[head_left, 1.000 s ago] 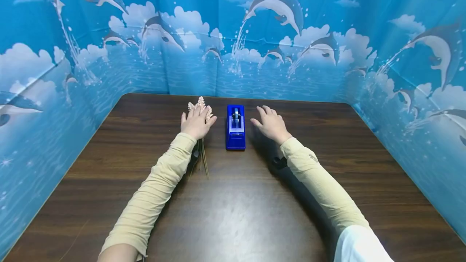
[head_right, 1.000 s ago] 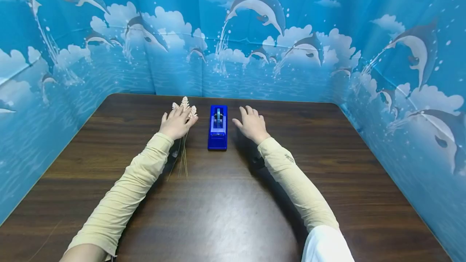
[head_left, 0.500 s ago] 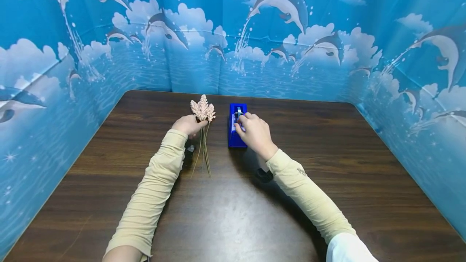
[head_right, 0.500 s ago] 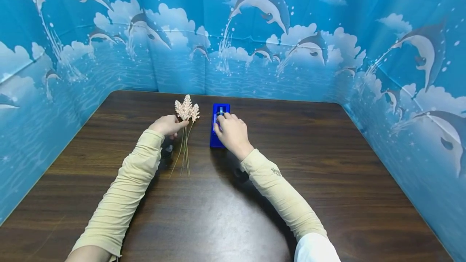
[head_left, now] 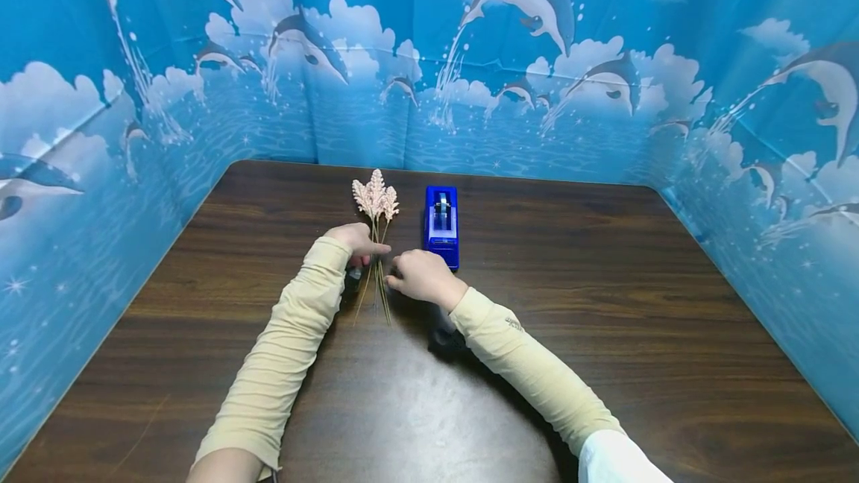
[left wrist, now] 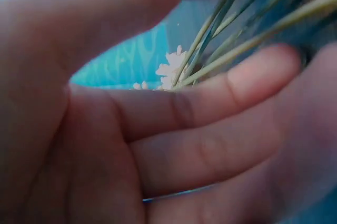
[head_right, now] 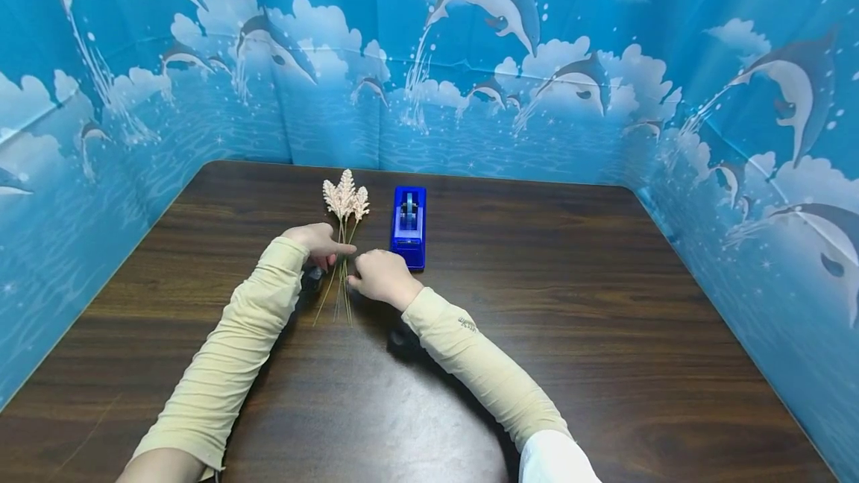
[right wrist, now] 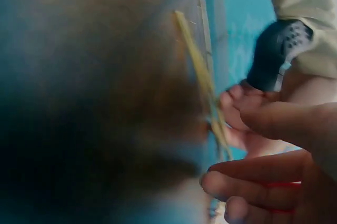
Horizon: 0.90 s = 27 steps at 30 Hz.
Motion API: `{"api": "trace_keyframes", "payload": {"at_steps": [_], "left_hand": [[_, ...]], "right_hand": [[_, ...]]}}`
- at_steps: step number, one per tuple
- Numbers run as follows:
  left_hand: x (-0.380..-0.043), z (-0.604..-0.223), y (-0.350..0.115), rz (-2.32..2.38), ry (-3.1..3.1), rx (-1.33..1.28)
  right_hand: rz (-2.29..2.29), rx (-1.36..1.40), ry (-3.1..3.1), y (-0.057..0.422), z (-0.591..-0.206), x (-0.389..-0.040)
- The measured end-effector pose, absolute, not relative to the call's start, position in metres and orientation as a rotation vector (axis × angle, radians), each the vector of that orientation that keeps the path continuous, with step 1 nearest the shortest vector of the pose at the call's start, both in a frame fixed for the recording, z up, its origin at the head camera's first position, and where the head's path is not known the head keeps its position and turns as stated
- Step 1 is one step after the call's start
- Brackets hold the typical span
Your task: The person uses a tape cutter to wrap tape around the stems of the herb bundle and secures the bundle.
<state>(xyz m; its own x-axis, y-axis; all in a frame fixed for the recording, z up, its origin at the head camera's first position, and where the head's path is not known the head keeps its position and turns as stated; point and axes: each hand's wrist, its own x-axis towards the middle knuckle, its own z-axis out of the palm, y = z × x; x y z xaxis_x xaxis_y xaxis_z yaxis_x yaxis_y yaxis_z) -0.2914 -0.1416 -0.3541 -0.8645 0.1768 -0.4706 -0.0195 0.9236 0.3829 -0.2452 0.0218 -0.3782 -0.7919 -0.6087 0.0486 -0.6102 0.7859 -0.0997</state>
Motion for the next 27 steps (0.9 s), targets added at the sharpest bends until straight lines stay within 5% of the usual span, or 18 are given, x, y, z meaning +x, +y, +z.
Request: {"api": "trace_keyframes", "payload": {"at_steps": [27], "left_hand": [[-0.298, -0.359, -0.132, 0.829, 2.552, 0.165]], "right_hand": [[0.47, 1.077, -2.898, 0.018, -0.387, -0.255]]}}
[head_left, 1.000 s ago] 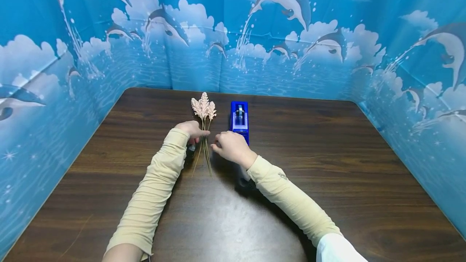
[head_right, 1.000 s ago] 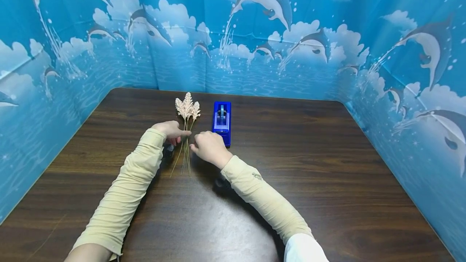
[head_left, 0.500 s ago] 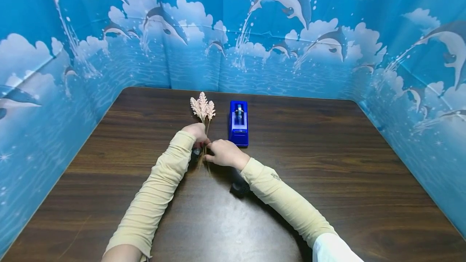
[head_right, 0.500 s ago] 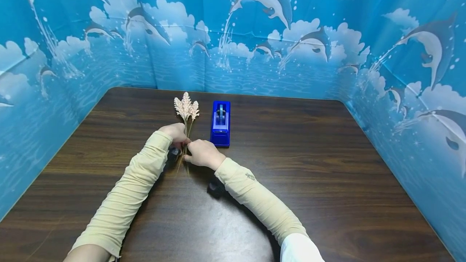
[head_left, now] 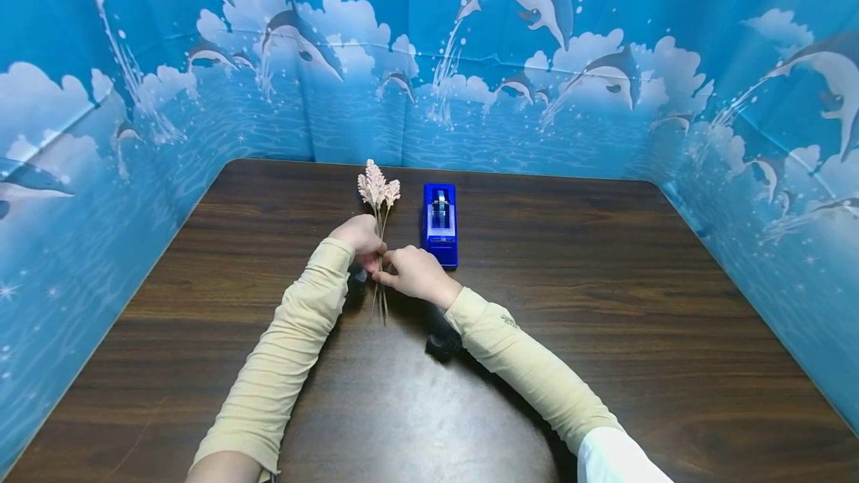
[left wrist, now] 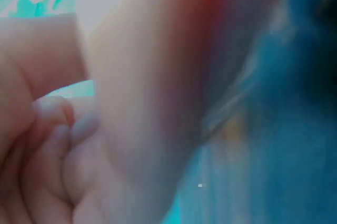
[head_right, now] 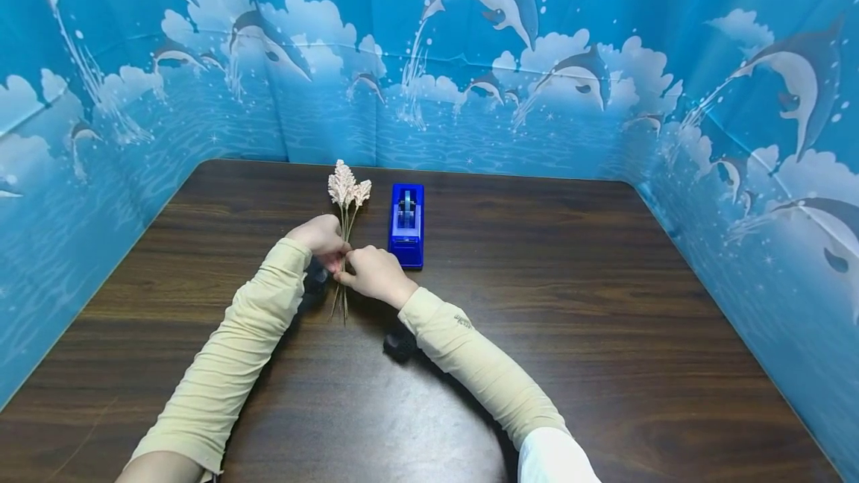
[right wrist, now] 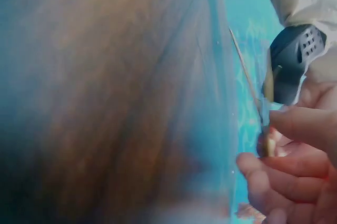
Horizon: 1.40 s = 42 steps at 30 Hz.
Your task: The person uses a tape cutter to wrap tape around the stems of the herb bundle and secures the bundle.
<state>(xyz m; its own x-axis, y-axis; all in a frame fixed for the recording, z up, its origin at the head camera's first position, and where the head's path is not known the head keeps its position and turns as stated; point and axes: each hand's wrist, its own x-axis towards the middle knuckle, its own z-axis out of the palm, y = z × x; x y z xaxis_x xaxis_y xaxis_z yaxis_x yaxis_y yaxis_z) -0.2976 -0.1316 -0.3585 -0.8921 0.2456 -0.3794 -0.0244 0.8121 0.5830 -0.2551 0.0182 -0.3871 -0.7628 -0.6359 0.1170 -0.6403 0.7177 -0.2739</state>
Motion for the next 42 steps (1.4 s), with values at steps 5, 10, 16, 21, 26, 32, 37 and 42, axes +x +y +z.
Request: {"api": "trace_keyframes", "payload": {"at_steps": [5, 10, 16, 21, 26, 32, 37, 42], "left_hand": [[-0.296, -0.345, -0.132, 1.05, 2.574, 0.136], [-0.291, -0.332, -0.129, 1.368, 2.63, 0.155], [-0.289, -0.324, -0.12, 1.967, 2.437, 0.209], [-0.289, -0.323, -0.118, 2.284, 2.143, 0.235], [-0.289, -0.325, -0.115, 2.385, 2.052, 0.278], [-0.286, -0.329, -0.093, 2.664, 1.908, 0.36], [-0.284, -0.335, -0.074, 2.83, 1.793, 0.423], [-0.282, -0.343, -0.062, 2.837, 1.734, 0.434]], "right_hand": [[0.572, 0.971, -2.835, 0.022, -0.383, -0.259], [0.844, 0.932, -2.77, 0.028, -0.376, -0.265], [1.295, 0.838, -2.724, 0.041, -0.357, -0.271], [1.209, 0.84, -2.676, 0.056, -0.345, -0.28], [1.181, 0.939, -2.67, 0.072, -0.339, -0.289], [1.455, 0.868, -2.61, 0.09, -0.33, -0.296], [1.871, 0.64, -2.435, 0.098, -0.323, -0.299], [2.13, 0.509, -2.37, 0.105, -0.323, -0.3]]}}
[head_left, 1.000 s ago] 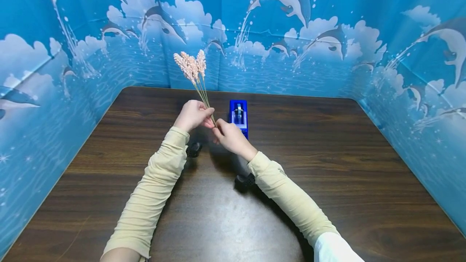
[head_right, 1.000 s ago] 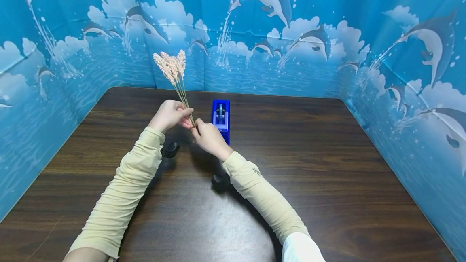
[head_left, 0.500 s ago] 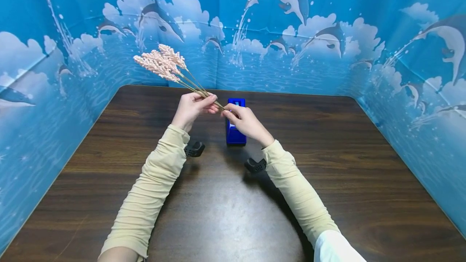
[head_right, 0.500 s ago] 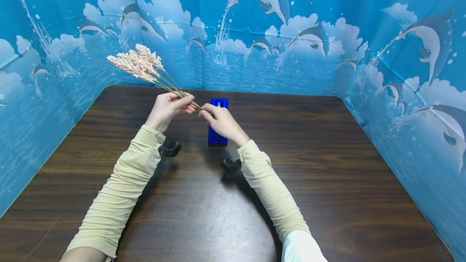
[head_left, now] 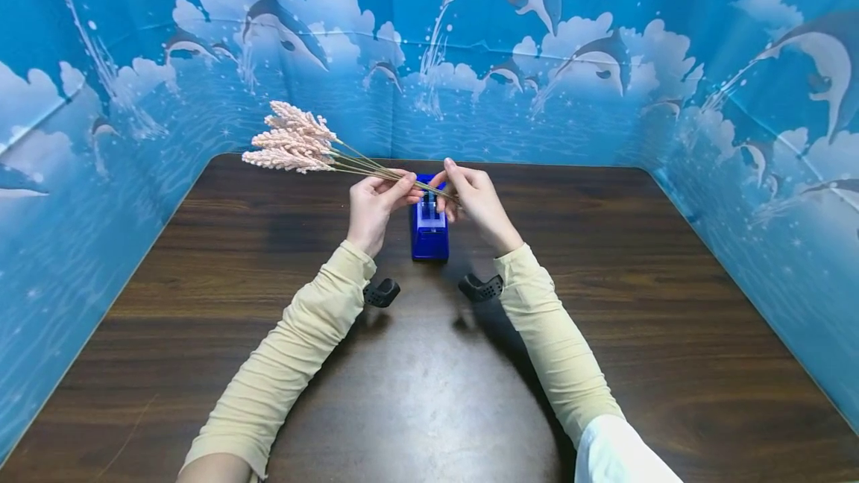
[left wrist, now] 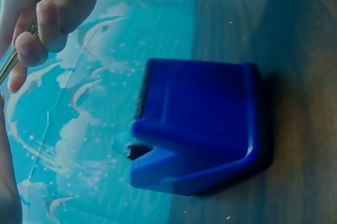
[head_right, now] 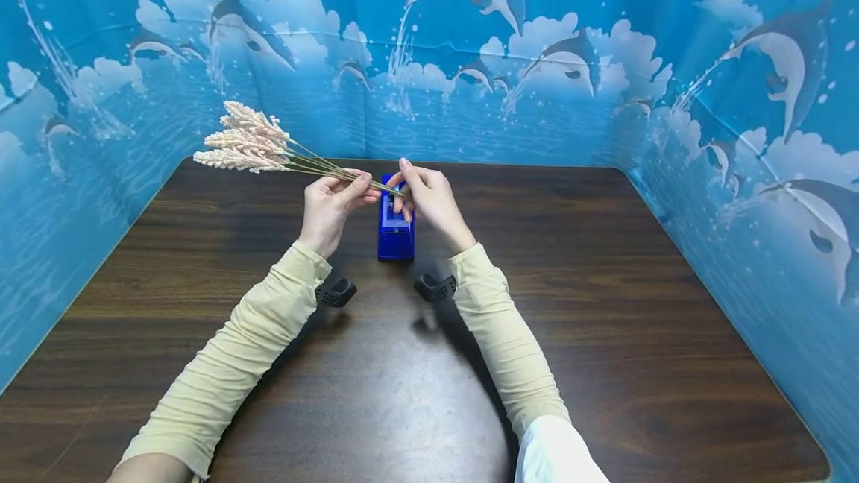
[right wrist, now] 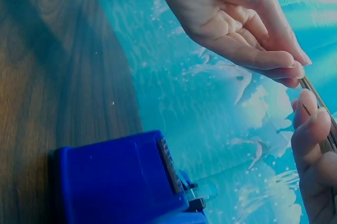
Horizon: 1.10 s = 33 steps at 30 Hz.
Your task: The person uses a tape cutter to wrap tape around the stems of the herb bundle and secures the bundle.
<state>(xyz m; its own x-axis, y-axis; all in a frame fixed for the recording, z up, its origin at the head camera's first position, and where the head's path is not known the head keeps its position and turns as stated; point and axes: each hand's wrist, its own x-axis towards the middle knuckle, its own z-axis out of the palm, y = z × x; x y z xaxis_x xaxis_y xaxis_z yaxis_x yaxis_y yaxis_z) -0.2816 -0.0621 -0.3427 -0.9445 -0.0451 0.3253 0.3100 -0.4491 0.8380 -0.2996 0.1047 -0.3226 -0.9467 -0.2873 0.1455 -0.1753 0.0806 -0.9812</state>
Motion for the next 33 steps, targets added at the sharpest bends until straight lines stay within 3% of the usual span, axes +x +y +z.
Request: {"api": "trace_keyframes", "payload": {"at_steps": [17, 25, 30, 33], "left_hand": [[-0.278, -0.344, -0.053, -2.551, -1.608, -0.395], [-0.28, -0.344, -0.057, -2.499, -2.112, -0.384], [-0.277, -0.339, -0.063, -2.159, -2.709, -0.83], [-0.271, -0.325, -0.071, -1.844, -2.742, -1.101]], "right_hand": [[-1.479, -0.672, 2.503, 0.12, -0.318, -0.306], [-1.401, -0.759, 2.589, 0.128, -0.321, -0.307], [-1.27, -0.836, 2.627, 0.129, -0.322, -0.31], [-1.195, -0.874, 2.639, 0.132, -0.322, -0.312]]}}
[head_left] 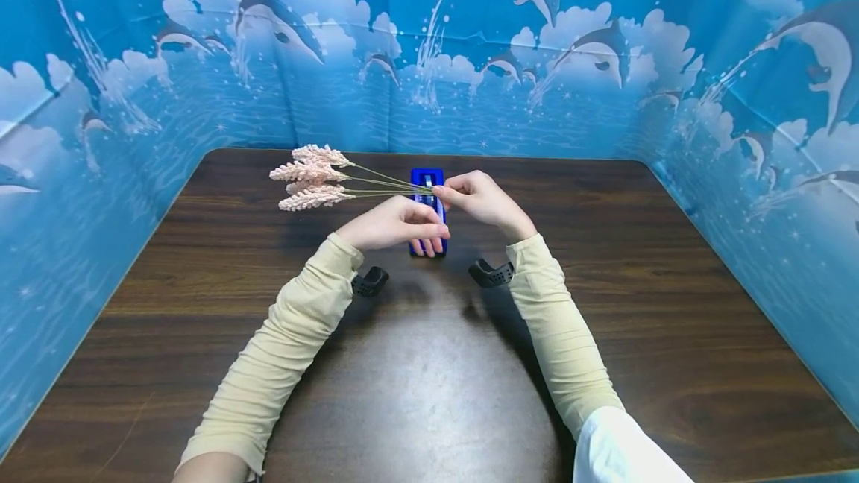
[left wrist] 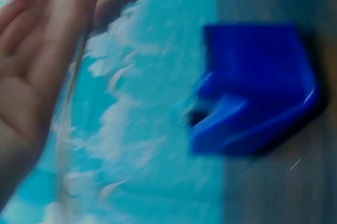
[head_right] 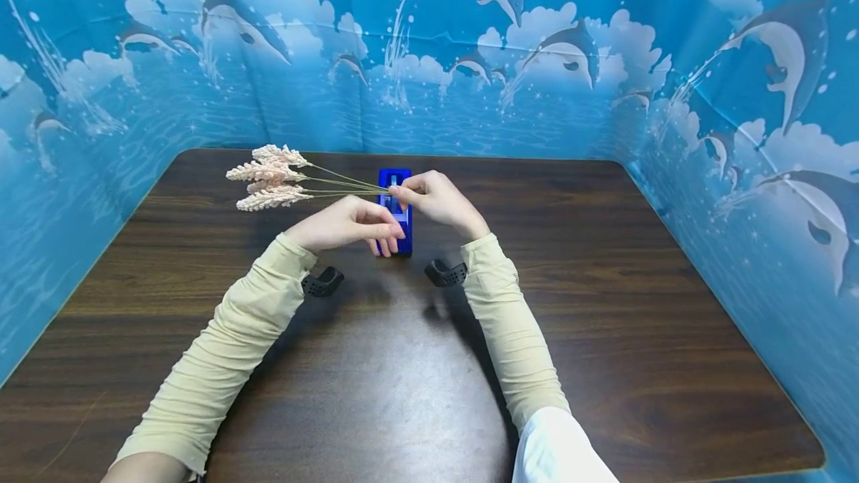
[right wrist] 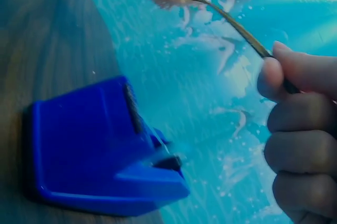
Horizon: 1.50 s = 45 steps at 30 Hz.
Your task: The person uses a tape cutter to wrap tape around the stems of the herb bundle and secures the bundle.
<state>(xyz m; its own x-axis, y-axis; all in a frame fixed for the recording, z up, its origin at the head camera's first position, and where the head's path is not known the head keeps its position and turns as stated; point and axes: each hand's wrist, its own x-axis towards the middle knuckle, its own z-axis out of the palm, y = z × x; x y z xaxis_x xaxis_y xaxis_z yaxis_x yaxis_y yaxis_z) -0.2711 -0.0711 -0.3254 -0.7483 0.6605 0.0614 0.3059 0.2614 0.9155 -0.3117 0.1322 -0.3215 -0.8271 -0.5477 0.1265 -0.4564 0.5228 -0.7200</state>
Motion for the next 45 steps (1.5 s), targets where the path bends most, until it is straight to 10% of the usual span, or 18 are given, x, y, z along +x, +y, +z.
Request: {"api": "trace_keyframes", "payload": {"at_steps": [21, 45], "left_hand": [[-0.282, -0.332, -0.095, 0.461, 2.925, 1.061], [-0.29, -0.345, -0.096, 0.637, 2.737, 1.168]], "right_hand": [[-1.074, -0.912, 2.357, 0.143, -0.334, -0.318], [-1.021, -0.708, 2.66, 0.153, -0.339, -0.327]]}}
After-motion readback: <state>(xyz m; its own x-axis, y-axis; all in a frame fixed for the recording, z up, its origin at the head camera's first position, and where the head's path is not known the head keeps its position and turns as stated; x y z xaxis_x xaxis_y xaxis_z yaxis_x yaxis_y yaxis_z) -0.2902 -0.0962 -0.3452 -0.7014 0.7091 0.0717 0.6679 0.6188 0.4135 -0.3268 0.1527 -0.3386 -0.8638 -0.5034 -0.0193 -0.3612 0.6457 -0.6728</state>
